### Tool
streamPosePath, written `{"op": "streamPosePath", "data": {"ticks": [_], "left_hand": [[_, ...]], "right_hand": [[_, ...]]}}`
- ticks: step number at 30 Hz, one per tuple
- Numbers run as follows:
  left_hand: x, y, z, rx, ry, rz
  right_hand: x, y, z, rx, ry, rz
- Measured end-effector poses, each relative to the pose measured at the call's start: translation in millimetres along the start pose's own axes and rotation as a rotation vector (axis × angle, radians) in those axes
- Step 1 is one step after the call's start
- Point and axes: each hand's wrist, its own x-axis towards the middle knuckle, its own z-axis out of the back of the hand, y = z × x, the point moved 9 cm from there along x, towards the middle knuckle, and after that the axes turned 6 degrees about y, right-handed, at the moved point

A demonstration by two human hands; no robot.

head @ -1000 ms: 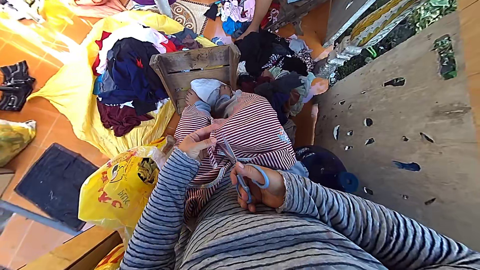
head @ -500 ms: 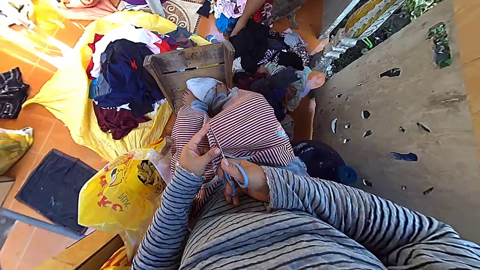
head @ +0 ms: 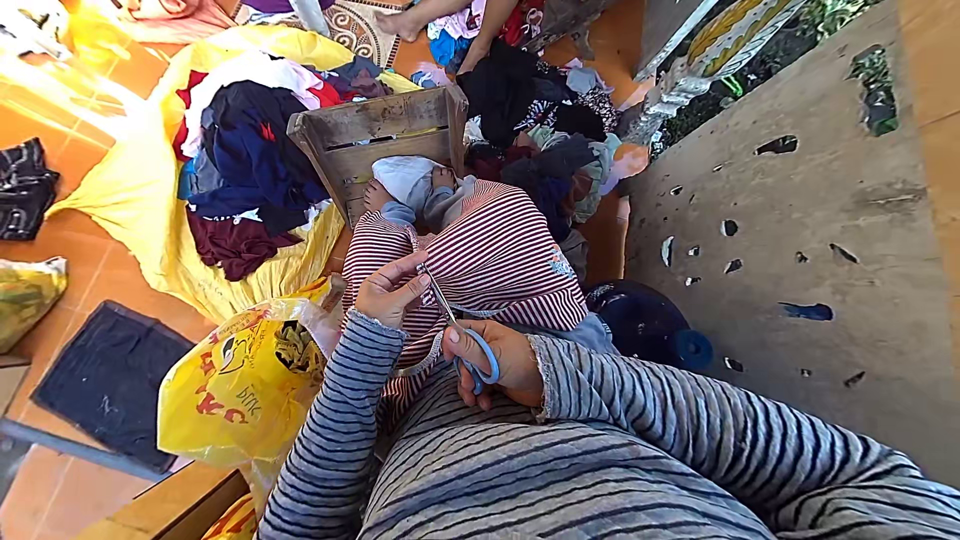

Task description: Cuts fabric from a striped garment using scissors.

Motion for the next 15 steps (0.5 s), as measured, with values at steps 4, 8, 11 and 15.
{"op": "streamPosePath", "data": {"ticks": [4,8,11,15], "left_hand": [[-0.1,0.9,-9.3,-0.033,0.144,-0.028],[-7.5,-6.2,-15.0,0.006,0.188,-0.181],[-14.5,-10.8,-20.0,0.021,0.244,-0.236],[-18.4,-12.2,-22.7,0.006,0.262,-0.261]], "right_hand": [[-1.2,-0.1,1.1,0.042,0.019,0.012],[3.0,1.8,1.1,0.071,0.076,0.037],[5.2,3.8,0.8,0.051,0.082,0.056],[6.3,4.2,3.1,0.041,0.056,0.077]]}}
